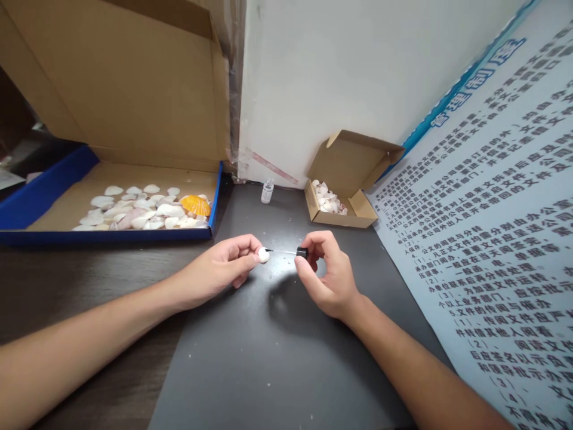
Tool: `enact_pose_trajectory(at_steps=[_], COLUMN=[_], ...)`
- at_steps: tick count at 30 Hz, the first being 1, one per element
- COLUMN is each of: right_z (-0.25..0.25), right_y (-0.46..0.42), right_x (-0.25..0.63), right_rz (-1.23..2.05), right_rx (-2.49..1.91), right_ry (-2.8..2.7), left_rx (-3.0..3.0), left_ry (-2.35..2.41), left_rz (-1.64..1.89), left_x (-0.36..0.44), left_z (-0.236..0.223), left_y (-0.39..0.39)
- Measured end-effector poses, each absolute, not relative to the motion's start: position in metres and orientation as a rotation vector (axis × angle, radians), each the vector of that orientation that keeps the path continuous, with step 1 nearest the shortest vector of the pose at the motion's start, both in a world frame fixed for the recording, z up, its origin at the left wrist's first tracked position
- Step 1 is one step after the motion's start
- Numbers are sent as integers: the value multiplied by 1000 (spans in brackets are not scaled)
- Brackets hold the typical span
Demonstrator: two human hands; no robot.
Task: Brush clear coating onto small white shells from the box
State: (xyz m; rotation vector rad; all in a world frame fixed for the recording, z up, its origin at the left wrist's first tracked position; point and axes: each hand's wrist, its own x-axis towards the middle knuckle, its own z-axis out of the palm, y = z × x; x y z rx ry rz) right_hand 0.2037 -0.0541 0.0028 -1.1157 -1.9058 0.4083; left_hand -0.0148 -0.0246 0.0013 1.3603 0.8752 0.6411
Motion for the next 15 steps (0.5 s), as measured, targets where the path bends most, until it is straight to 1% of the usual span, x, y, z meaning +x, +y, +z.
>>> enact_pose_trajectory(at_steps=[2, 6, 11, 15], right_z=[3, 3, 3, 2], right_y=[-54, -54, -54, -54], right_x=[204, 206, 206, 205], right_rz=[389, 404, 388, 416], right_rx=[-1137, -1033, -1108, -1038], right_ry=[-1885, -1863, -1890, -1869], left_rx=[1381, 1394, 1418, 1415], left_ry=[885, 890, 884, 874], left_rz=[625, 610, 613, 614], left_x=[-15, -15, -15, -16], left_z=[2, 1, 0, 2], left_y=[-25, -25, -25, -25])
